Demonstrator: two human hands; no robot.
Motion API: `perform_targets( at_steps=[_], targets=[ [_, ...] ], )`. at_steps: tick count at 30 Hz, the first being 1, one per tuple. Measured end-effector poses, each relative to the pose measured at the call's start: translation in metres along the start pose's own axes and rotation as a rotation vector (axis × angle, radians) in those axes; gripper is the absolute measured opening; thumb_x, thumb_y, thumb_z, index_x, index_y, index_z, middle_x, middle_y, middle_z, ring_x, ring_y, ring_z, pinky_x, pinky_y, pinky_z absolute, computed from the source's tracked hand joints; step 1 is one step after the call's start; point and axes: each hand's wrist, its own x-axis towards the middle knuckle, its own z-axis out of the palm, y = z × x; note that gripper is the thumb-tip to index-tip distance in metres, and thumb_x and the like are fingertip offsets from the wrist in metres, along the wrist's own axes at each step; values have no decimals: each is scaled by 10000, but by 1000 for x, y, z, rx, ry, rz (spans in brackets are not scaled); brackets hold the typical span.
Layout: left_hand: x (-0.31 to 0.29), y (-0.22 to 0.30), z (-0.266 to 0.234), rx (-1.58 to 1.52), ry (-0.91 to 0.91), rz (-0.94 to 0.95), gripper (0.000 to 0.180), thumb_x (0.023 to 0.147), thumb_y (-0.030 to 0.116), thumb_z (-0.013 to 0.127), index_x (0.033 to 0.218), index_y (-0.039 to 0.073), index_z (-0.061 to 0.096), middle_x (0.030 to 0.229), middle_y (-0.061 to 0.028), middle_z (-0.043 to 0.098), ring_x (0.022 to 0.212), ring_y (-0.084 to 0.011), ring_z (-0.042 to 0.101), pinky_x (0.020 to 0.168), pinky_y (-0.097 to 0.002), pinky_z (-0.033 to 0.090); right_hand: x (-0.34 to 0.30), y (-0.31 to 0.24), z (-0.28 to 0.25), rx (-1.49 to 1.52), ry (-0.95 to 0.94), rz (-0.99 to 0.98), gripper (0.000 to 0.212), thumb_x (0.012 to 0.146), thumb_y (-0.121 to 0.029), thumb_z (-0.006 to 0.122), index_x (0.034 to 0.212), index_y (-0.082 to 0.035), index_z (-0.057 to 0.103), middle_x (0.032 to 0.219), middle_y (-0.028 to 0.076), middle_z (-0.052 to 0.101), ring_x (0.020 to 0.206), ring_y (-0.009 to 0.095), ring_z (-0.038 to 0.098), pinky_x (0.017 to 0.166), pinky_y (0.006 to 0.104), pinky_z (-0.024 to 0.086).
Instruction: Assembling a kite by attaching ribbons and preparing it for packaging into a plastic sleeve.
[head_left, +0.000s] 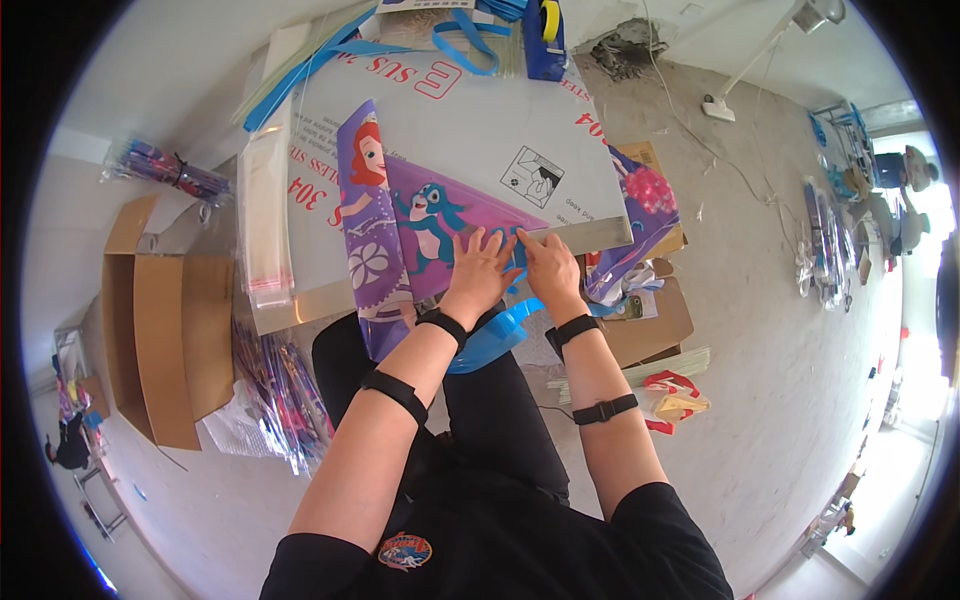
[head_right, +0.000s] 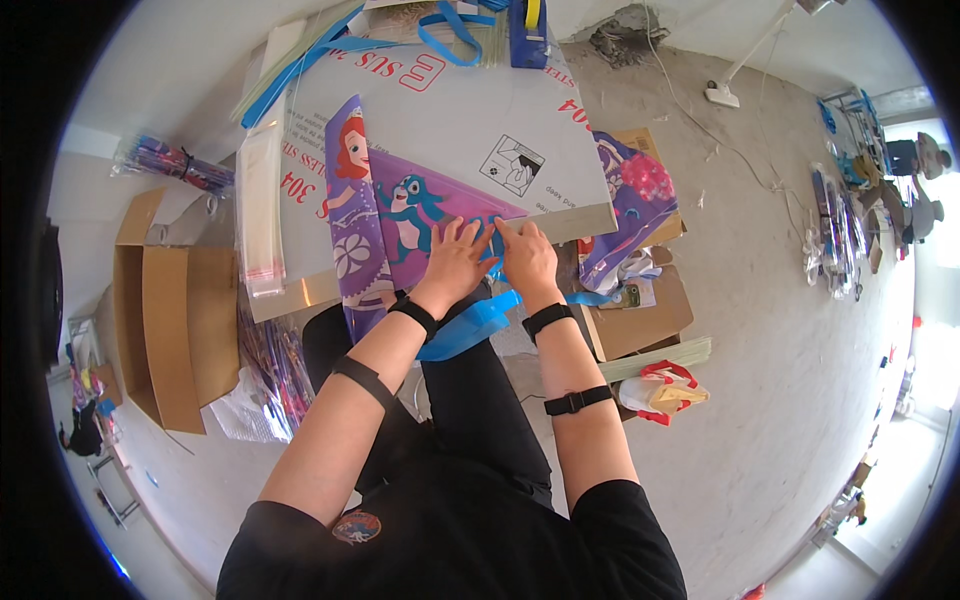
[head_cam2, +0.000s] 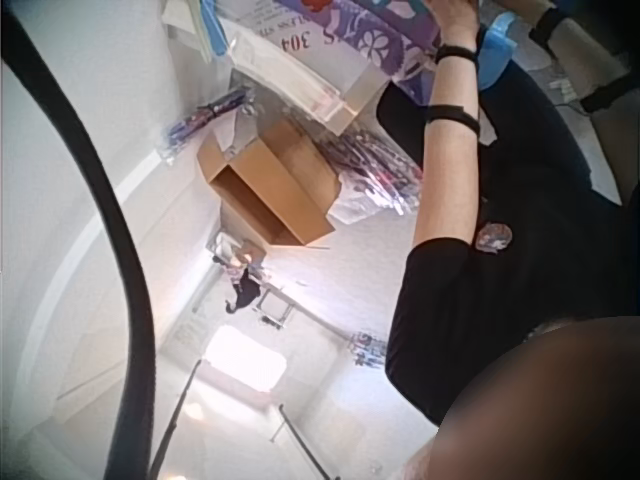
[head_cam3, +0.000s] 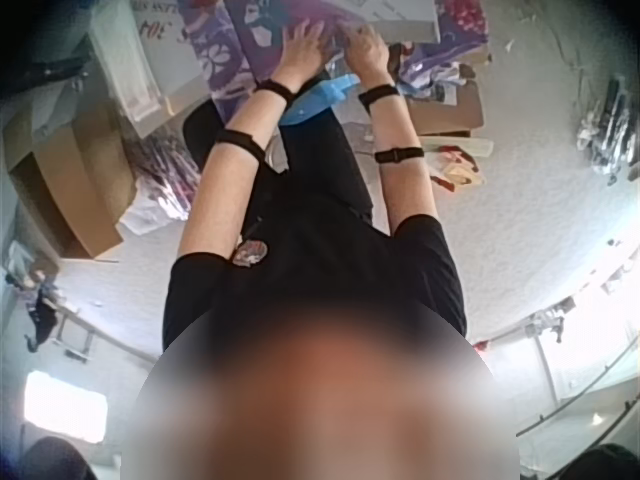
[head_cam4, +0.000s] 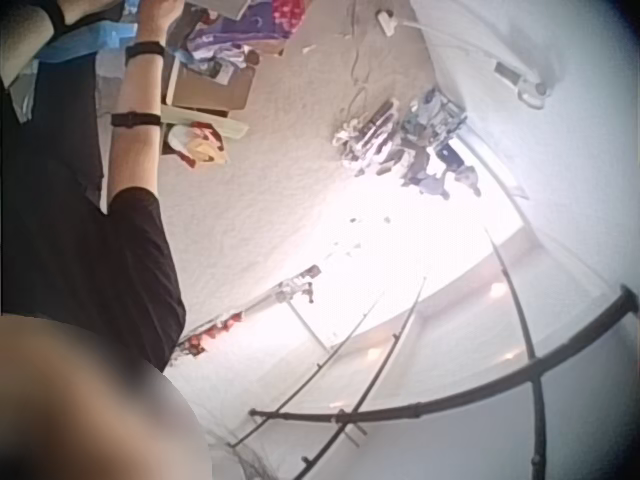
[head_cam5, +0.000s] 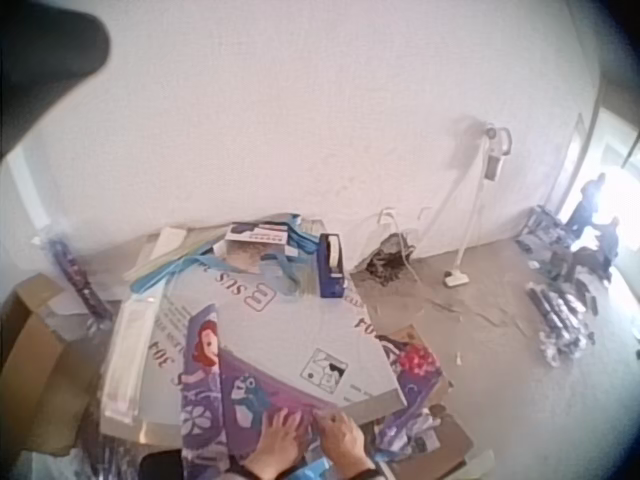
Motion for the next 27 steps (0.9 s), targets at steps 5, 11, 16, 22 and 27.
perform_targets(
  at_steps=[5, 11, 16, 22, 27],
  targets=[
    [0, 0, 0, -7, -25, -6, 554, 890, 459, 517, 1349, 151, 469, 1314, -70, 460, 1255, -338, 373, 988, -658, 284, 1, 3, 2, 16, 24, -14, 383, 827, -117, 573, 1180, -253, 634, 829, 89, 539, 791, 284, 590, 676, 398, 499],
    [0, 1, -1, -16, -31, -7, 551, 891, 453, 520, 1348, 150, 468, 1312, -74, 462, 1258, -339, 372, 987, -661, 285, 0, 7, 2, 54, 36, -31, 377, 824, -110, 577, 1172, -244, 636, 812, 90, 532, 782, 283, 587, 672, 397, 495],
    [0, 1, -1, -19, -38, -11, 544, 896, 452, 514, 1349, 155, 467, 1313, -76, 464, 1262, -338, 370, 989, -662, 281, -1, 7, 3, 58, 36, -49, 385, 819, -101, 578, 1172, -241, 635, 812, 88, 529, 783, 281, 586, 670, 395, 495],
    [1, 1, -1, -24, -33, -15, 537, 890, 448, 525, 1344, 166, 473, 1321, -79, 467, 1259, -342, 375, 988, -662, 281, -1, 6, 4, 20, 33, -32, 398, 810, -93, 580, 1174, -244, 636, 823, 85, 529, 792, 275, 587, 673, 388, 501],
    [0, 1, 0, -25, 8, -9, 546, 870, 449, 554, 1332, 167, 484, 1313, -82, 478, 1251, -348, 381, 979, -665, 284, -1, 6, 3, 20, 37, -33, 404, 805, -91, 581, 1172, -248, 640, 823, 80, 529, 794, 270, 587, 670, 384, 503]
  ],
)
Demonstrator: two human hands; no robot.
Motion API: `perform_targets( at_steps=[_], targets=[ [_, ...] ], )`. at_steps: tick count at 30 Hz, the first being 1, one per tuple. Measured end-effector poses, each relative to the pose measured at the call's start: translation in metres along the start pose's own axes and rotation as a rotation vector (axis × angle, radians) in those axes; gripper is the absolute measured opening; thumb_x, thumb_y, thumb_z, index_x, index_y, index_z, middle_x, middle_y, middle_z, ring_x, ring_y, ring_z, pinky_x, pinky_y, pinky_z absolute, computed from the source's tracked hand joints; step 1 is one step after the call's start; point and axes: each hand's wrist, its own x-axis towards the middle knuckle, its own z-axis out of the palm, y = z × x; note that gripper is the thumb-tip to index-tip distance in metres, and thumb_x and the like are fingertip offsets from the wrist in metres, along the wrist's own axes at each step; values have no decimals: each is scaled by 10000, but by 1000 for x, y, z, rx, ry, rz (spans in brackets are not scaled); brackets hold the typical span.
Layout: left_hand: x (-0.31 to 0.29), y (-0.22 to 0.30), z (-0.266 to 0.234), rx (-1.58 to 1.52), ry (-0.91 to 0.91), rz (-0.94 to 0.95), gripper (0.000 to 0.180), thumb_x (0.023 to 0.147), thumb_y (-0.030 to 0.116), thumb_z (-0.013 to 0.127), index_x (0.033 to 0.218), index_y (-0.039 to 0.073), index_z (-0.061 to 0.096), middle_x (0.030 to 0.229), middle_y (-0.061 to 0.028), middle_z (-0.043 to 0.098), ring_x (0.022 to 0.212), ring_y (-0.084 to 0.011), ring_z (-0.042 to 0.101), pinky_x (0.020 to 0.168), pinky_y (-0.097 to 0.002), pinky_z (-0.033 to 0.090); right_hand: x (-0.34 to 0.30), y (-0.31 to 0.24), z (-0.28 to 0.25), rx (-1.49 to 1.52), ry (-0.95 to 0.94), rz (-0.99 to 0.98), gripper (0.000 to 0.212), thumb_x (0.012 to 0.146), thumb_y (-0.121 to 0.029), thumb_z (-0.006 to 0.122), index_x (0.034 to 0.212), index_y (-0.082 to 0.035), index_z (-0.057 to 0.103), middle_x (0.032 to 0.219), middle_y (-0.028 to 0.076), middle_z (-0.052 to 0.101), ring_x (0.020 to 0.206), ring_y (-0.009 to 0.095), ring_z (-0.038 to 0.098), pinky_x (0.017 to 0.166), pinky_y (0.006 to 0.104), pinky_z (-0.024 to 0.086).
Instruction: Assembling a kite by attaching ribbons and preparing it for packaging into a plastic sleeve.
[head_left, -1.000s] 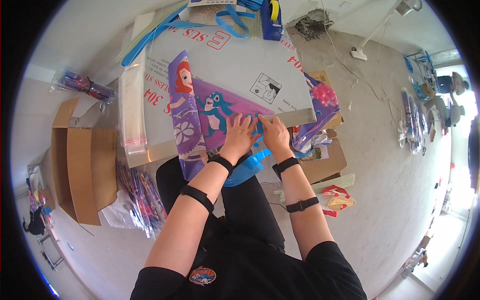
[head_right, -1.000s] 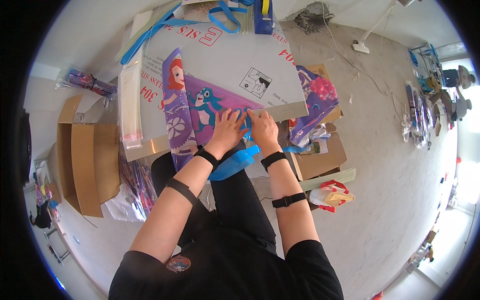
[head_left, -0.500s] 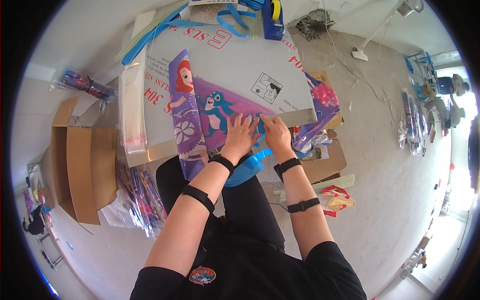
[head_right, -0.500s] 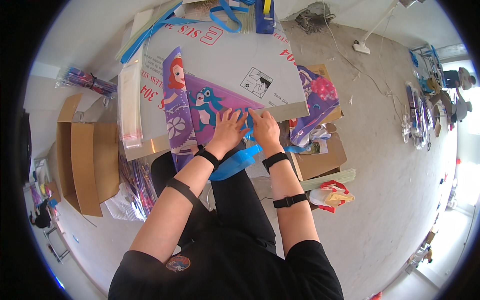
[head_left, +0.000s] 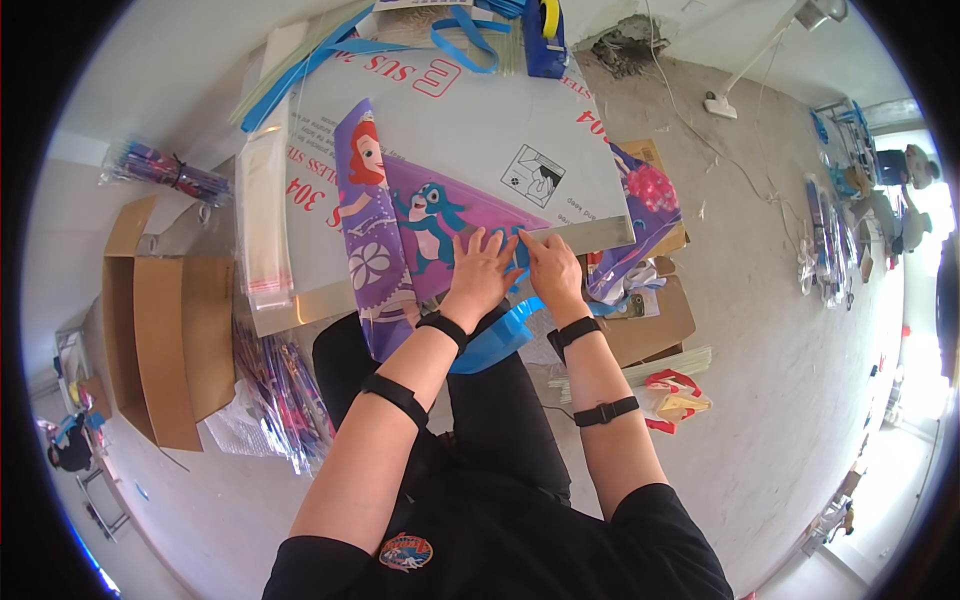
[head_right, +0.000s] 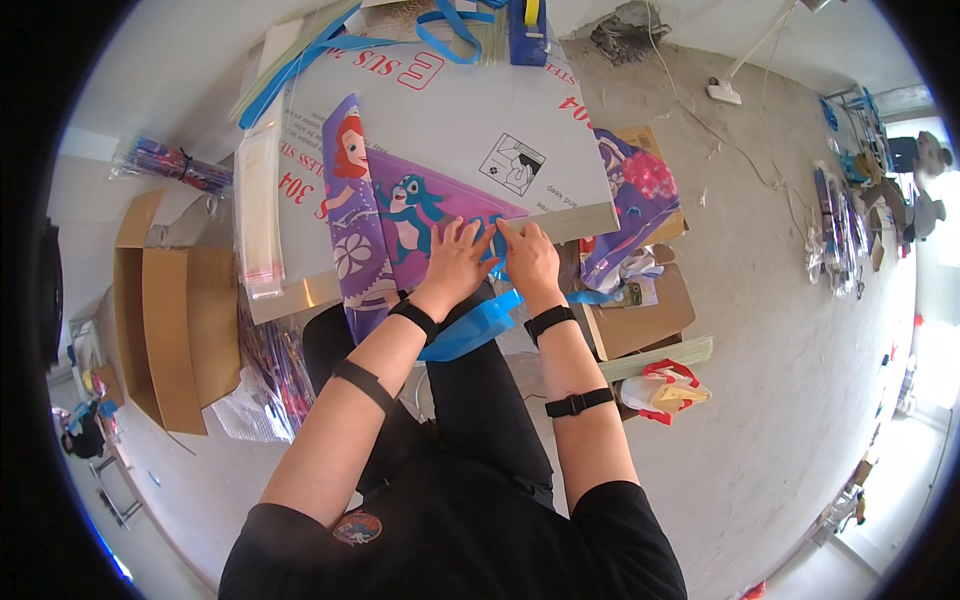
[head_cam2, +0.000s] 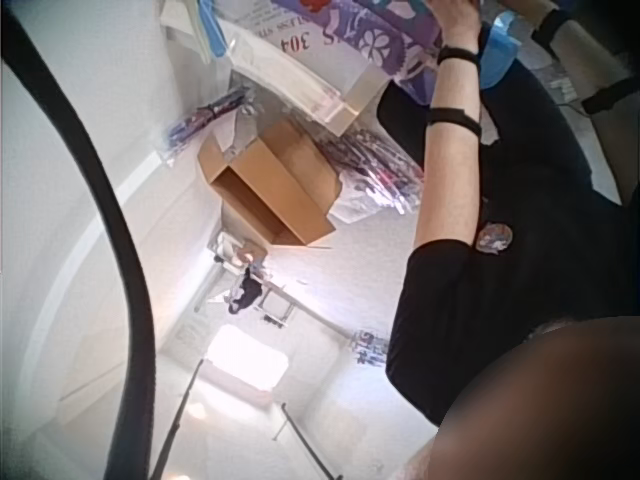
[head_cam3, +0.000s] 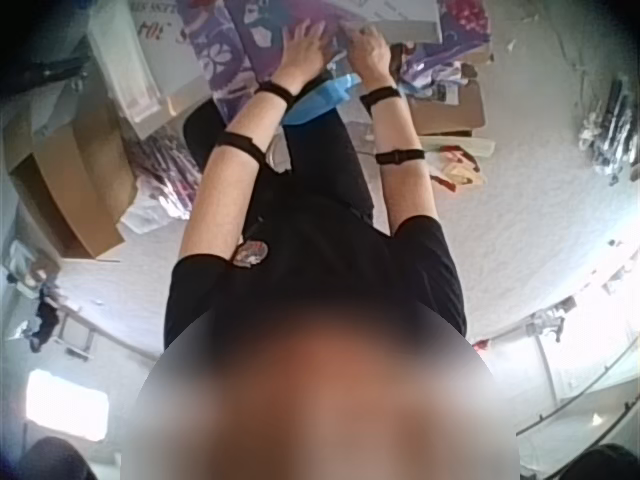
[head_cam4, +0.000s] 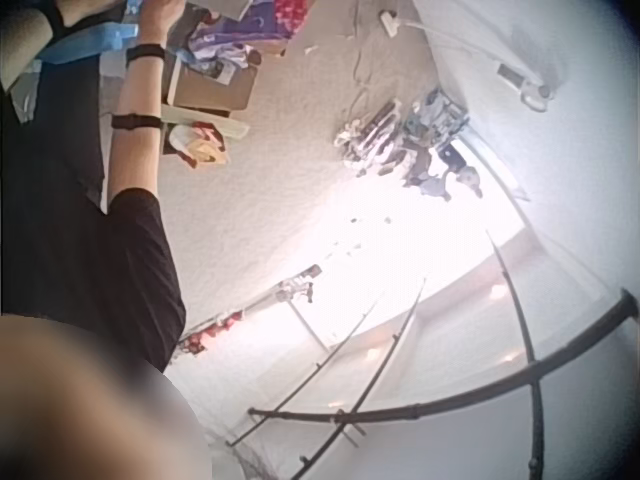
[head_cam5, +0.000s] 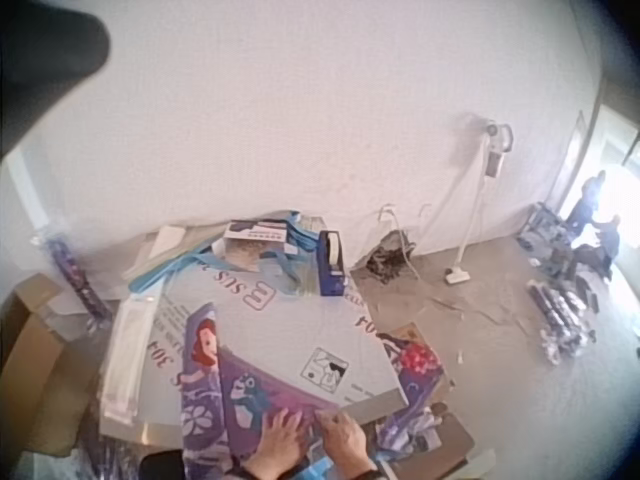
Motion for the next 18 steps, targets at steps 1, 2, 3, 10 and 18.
perform_targets(
  at_steps=[1, 2, 3, 10, 18],
  targets=[
    [0, 0, 0, 0, -1, 1, 546, 870, 449, 554, 1332, 167, 484, 1313, -82, 478, 1251, -348, 381, 979, -665, 284, 0, 1, 0, 2, 0, 3, 405, 803, -90, 581, 1170, -250, 641, 822, 79, 529, 793, 269, 587, 668, 384, 503],
    [-1, 1, -1, -4, 3, -1, 545, 868, 447, 557, 1331, 168, 486, 1312, -82, 479, 1250, -348, 382, 978, -665, 285, -1, 1, 0, 5, 1, 6, 406, 801, -89, 581, 1169, -251, 642, 820, 77, 529, 792, 268, 587, 667, 383, 503],
    [-1, 1, -1, -8, 7, -2, 544, 867, 445, 559, 1330, 168, 488, 1311, -82, 480, 1248, -347, 383, 976, -665, 286, -1, 2, 1, 5, 1, 7, 406, 801, -89, 581, 1169, -251, 642, 820, 77, 529, 792, 268, 587, 667, 383, 503],
    [-1, 3, 2, -35, 16, -6, 552, 868, 435, 558, 1337, 154, 481, 1306, -81, 482, 1241, -346, 387, 980, -660, 281, -3, 5, 0, 12, 1, 5, 403, 804, -95, 579, 1167, -257, 642, 820, 79, 523, 797, 269, 585, 670, 385, 501],
    [3, 3, 0, -2, 92, -40, 512, 866, 401, 570, 1307, 148, 506, 1267, -83, 507, 1220, -345, 406, 978, -623, 304, 47, 35, -14, 503, -32, 288, 274, 844, -167, 583, 1099, -111, 665, 710, 103, 631, 644, 230, 632, 615, 339, 502]
  ],
)
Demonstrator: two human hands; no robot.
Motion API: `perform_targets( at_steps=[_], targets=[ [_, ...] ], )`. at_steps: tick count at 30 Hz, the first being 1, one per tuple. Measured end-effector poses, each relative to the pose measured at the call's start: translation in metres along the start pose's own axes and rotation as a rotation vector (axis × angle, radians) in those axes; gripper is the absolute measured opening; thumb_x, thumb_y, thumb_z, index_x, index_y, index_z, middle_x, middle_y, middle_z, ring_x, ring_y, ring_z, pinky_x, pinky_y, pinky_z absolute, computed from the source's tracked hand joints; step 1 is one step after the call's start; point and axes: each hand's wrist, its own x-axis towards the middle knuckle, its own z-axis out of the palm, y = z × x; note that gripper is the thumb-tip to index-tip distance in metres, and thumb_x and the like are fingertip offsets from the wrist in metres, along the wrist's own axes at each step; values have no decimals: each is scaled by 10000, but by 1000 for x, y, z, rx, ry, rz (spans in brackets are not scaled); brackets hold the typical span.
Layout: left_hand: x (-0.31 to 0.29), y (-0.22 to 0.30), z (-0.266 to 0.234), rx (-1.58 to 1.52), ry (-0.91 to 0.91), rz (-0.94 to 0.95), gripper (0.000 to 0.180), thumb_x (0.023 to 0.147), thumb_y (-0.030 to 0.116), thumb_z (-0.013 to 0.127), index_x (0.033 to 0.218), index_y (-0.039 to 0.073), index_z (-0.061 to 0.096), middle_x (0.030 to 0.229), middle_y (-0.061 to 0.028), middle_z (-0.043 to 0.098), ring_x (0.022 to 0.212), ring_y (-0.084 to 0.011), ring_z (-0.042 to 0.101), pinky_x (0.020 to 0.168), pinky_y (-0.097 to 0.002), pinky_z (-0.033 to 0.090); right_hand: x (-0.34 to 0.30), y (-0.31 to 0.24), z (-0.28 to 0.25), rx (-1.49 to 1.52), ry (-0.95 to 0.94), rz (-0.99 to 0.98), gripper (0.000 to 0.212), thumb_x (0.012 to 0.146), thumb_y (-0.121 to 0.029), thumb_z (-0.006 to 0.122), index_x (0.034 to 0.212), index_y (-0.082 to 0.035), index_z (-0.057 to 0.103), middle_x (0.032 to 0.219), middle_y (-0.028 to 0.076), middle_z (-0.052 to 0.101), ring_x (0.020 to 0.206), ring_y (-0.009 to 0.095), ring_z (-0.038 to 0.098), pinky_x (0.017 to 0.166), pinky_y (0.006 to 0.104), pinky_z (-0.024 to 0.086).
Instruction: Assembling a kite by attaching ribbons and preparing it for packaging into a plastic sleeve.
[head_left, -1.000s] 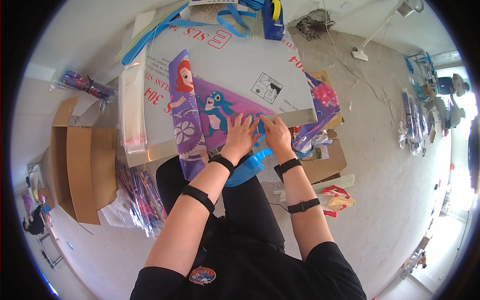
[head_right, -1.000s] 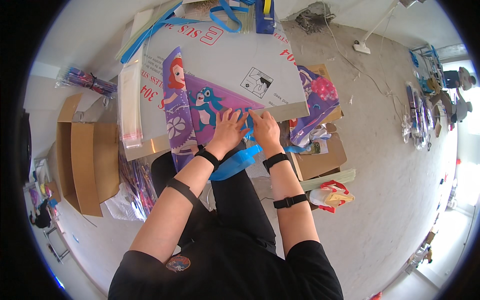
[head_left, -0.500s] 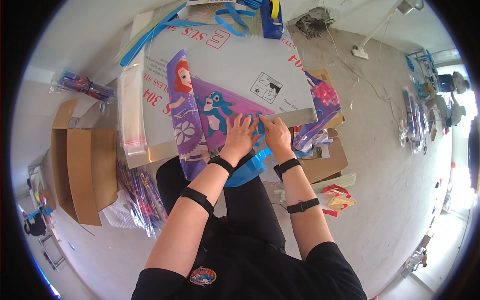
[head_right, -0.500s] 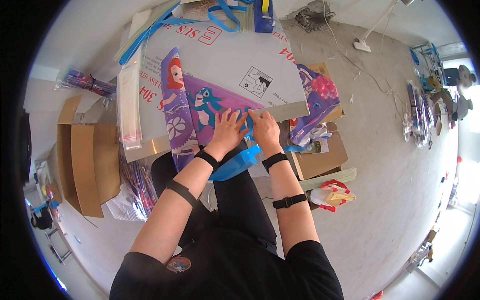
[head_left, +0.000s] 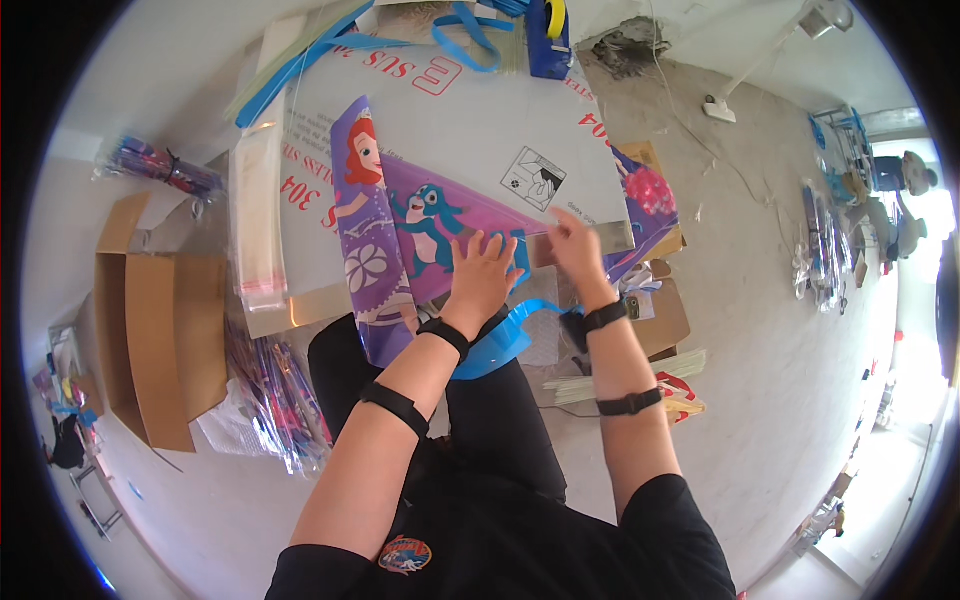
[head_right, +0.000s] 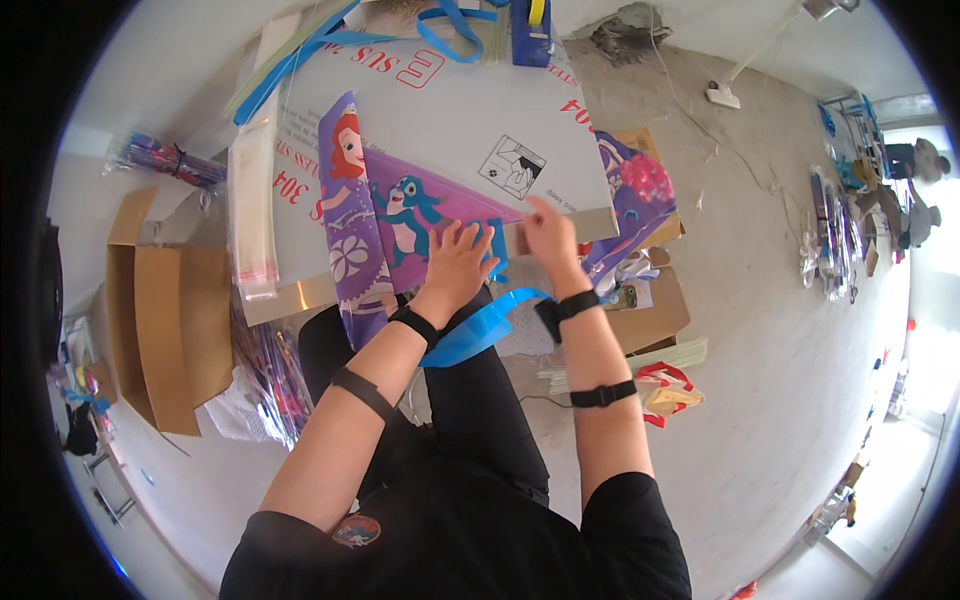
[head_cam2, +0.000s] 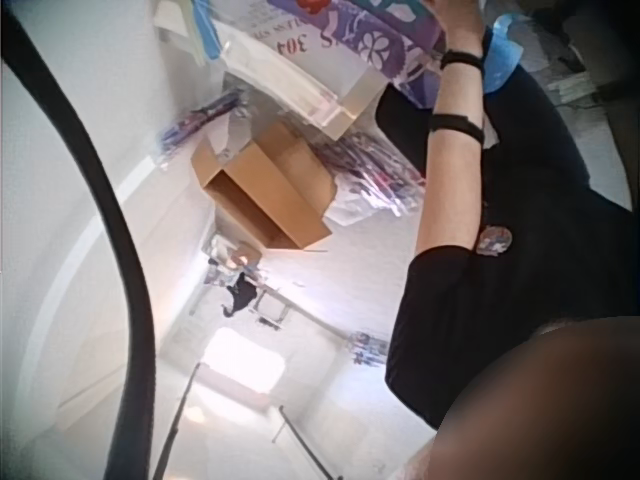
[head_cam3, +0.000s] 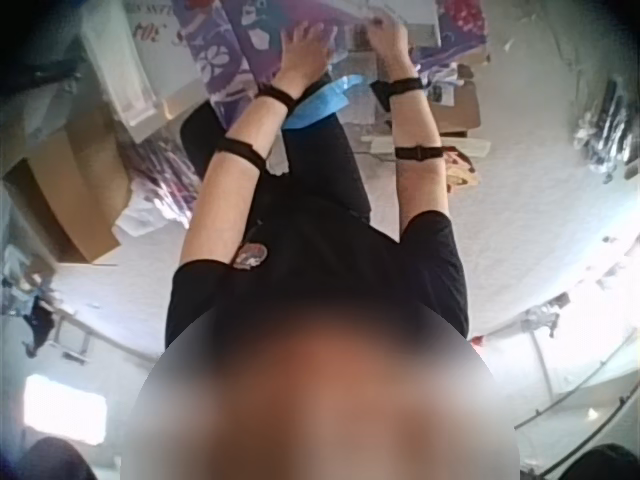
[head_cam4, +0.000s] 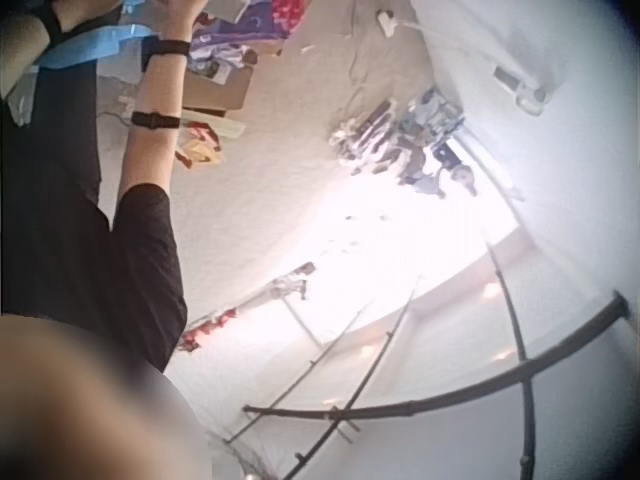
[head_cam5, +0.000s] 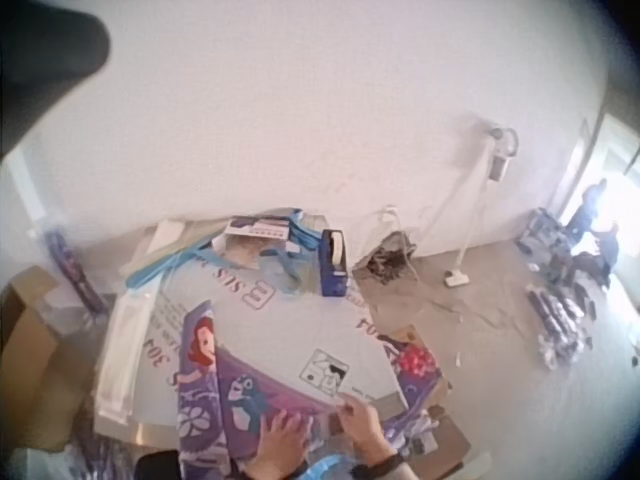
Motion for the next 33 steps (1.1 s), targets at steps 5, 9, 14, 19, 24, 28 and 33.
perform_targets(
  at_steps=[5, 9, 14, 19, 24, 28, 33],
  targets=[
    [2, 2, -6, -17, -36, 0, 531, 871, 401, 560, 1319, 127, 489, 1261, -79, 504, 1215, -341, 406, 975, -630, 312, 104, 3, -30, 185, 99, 80, 245, 851, -223, 608, 1028, -67, 671, 679, 85, 633, 555, 164, 605, 559, 303, 483],
    [0, 3, -8, -35, -95, -18, 550, 876, 396, 550, 1339, 111, 465, 1284, -78, 491, 1220, -344, 404, 976, -637, 312, 199, 0, -37, 92, 83, 84, 228, 878, -208, 604, 1034, -45, 643, 767, 11, 608, 625, 84, 589, 529, 236, 483],
    [-4, 2, -13, -35, -102, -27, 548, 878, 392, 548, 1338, 106, 466, 1285, -84, 490, 1222, -345, 404, 977, -642, 309, 264, -40, -29, -42, 303, -127, 281, 868, -322, 569, 1005, -96, 667, 776, 108, 683, 668, 256, 661, 657, 375, 506],
    [-3, 3, -11, -50, -95, -20, 523, 891, 404, 536, 1324, 113, 486, 1268, -97, 502, 1213, -355, 403, 966, -644, 322, 302, -64, -23, -245, 330, -91, 272, 866, -321, 567, 986, -107, 684, 781, 119, 680, 687, 253, 666, 672, 388, 529],
    [-1, 2, -15, -42, -133, -30, 535, 907, 415, 508, 1355, 127, 461, 1301, -80, 483, 1238, -345, 391, 983, -651, 300, 314, -80, -20, -6, 207, 98, 217, 836, -282, 621, 934, -108, 704, 731, 72, 668, 604, 217, 617, 571, 380, 504],
    [4, 6, -12, -48, -145, -10, 536, 912, 421, 499, 1360, 131, 457, 1312, -74, 479, 1250, -340, 382, 984, -653, 297, 331, -65, -28, 615, 200, 376, 159, 768, -198, 698, 894, -102, 706, 665, 7, 610, 501, 143, 459, 483, 309, 378],
    [0, -3, -12, -27, -154, -51, 544, 914, 432, 489, 1369, 135, 450, 1333, -71, 470, 1272, -340, 364, 990, -656, 287, 307, -86, -6, 705, 248, 383, 87, 775, -125, 689, 773, -55, 637, 715, 26, 600, 557, 99, 447, 492, 241, 358]
  ],
)
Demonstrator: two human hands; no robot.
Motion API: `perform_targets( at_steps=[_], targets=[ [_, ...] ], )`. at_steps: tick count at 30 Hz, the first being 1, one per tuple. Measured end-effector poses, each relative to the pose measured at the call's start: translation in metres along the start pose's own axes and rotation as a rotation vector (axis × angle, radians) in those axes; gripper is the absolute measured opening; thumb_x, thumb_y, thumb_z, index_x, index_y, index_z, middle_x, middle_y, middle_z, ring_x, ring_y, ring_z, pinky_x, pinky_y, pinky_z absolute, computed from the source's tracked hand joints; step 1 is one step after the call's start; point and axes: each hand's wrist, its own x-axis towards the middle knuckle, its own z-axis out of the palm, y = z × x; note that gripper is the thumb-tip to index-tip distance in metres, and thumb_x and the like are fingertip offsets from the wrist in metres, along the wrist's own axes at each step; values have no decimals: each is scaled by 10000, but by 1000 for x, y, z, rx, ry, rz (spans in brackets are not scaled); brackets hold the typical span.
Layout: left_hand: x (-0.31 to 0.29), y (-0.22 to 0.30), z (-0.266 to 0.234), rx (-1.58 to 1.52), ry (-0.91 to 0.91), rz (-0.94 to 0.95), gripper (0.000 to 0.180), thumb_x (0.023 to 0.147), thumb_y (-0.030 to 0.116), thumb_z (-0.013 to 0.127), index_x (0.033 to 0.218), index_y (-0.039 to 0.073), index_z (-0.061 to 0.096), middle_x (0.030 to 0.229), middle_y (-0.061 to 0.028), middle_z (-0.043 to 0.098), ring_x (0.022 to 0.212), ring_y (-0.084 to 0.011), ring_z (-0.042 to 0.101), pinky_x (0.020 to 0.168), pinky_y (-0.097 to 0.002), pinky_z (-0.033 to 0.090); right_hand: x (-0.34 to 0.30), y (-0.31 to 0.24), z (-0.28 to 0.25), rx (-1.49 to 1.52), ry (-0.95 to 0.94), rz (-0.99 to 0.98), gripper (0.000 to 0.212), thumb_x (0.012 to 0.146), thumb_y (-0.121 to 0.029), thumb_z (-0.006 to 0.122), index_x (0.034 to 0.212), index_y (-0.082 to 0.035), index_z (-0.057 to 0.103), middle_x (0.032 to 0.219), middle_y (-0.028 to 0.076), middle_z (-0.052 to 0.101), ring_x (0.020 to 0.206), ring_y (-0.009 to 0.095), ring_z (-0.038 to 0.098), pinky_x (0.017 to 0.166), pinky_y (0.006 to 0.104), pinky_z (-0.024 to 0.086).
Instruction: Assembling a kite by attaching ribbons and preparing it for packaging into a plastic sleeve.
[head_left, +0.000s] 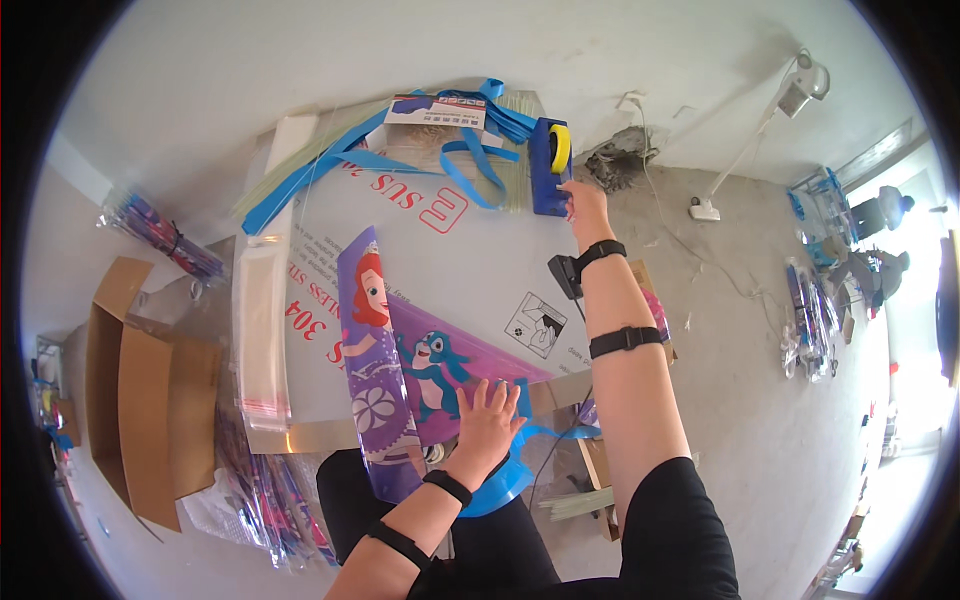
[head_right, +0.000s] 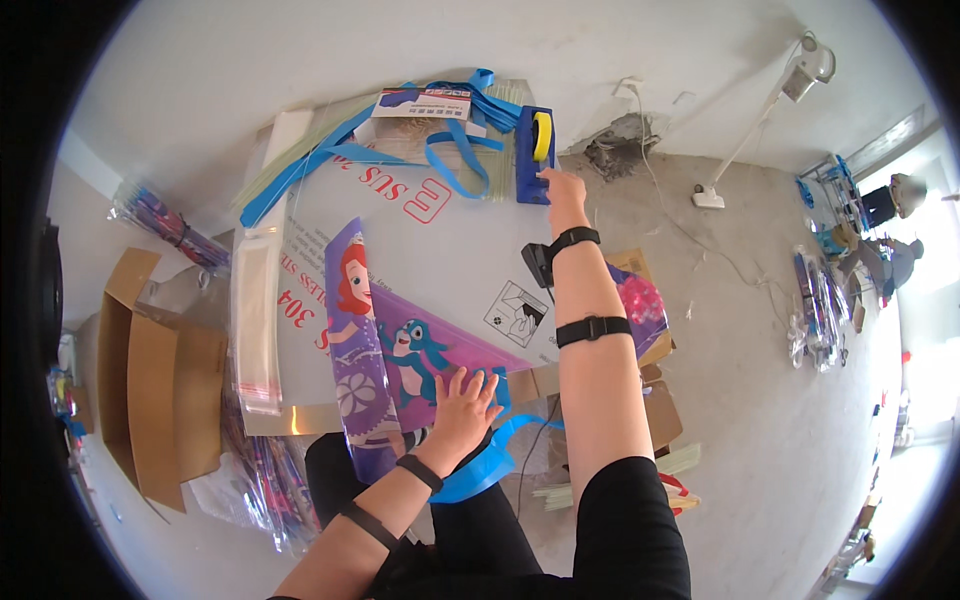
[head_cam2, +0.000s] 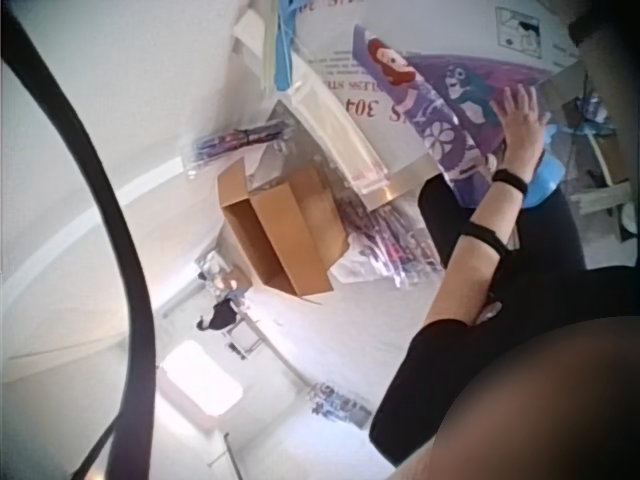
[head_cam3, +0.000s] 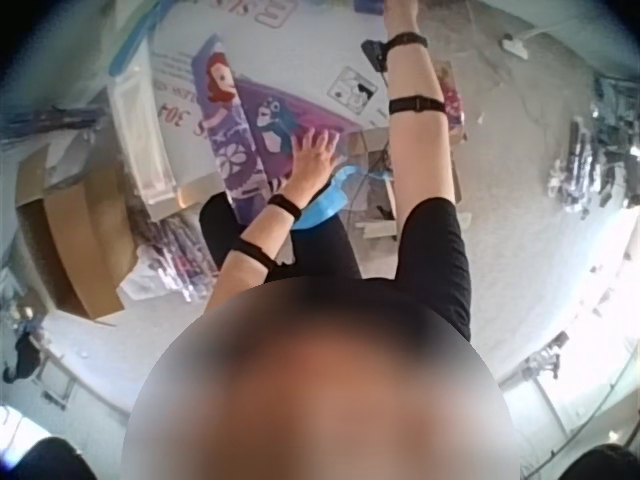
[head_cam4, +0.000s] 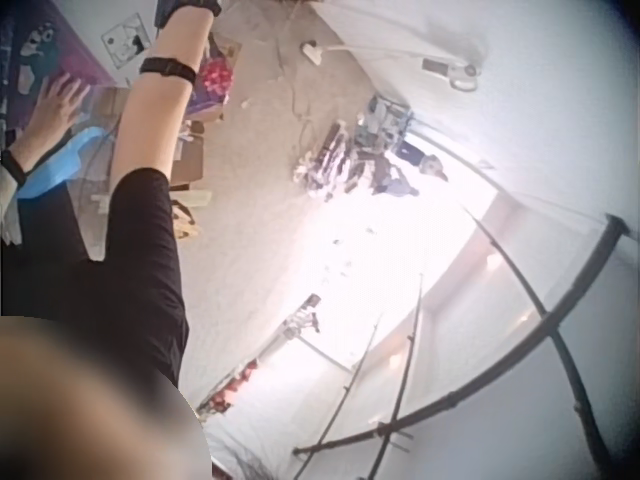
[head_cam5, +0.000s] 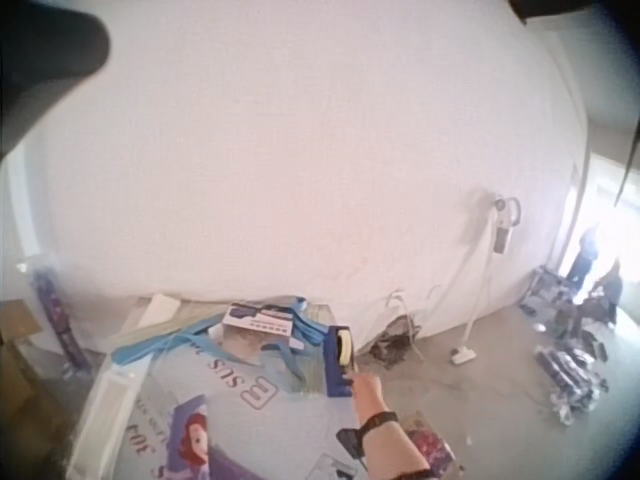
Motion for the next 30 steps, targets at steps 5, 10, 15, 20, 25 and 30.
perform_targets(
  at_steps=[5, 10, 15, 20, 25, 30],
  targets=[
    [1, 9, 1, -8, 1, 41, 540, 918, 427, 481, 1372, 136, 445, 1327, -76, 473, 1273, -341, 363, 990, -657, 286, 31, 36, -24, -200, 75, -180, 111, 763, -123, 701, 756, -29, 642, 722, 44, 605, 610, 134, 524, 540, 267, 419],
    [-10, 0, 5, 4, 18, -2, 531, 906, 404, 506, 1358, 132, 457, 1312, -77, 474, 1252, -341, 378, 984, -659, 291, 31, 72, -5, -588, 125, -353, 191, 747, -230, 681, 806, -51, 711, 787, 79, 687, 720, 220, 652, 667, 365, 501],
    [12, 37, 3, -87, 92, 127, 518, 874, 384, 554, 1322, 132, 489, 1271, -76, 493, 1224, -336, 398, 974, -640, 307, 91, 83, -118, -1273, 220, -785, 108, 802, -101, 640, 878, -67, 710, 818, 65, 685, 683, 195, 644, 596, 313, 504],
    [-12, -16, 5, 44, 71, -29, 522, 871, 385, 565, 1322, 134, 490, 1256, -81, 509, 1222, -330, 407, 959, -625, 333, -124, 100, -36, -223, -293, -161, 110, 846, -133, 642, 849, -31, 681, 727, 0, 611, 610, 73, 526, 556, 243, 436],
    [7, 12, 5, -12, 42, 24, 505, 901, 381, 530, 1344, 146, 469, 1296, -87, 493, 1249, -339, 389, 985, -647, 304, -195, 134, -131, -237, -465, -55, 133, 848, -91, 642, 911, 16, 690, 694, 21, 629, 584, 75, 554, 516, 217, 442],
    [2, 9, 11, -20, 15, 4, 504, 910, 382, 517, 1352, 148, 454, 1327, -94, 474, 1277, -351, 358, 1001, -652, 275, -236, 159, -131, -421, -319, -50, 166, 852, -122, 646, 963, -19, 713, 700, 45, 651, 594, 94, 596, 538, 230, 481]
  ],
)
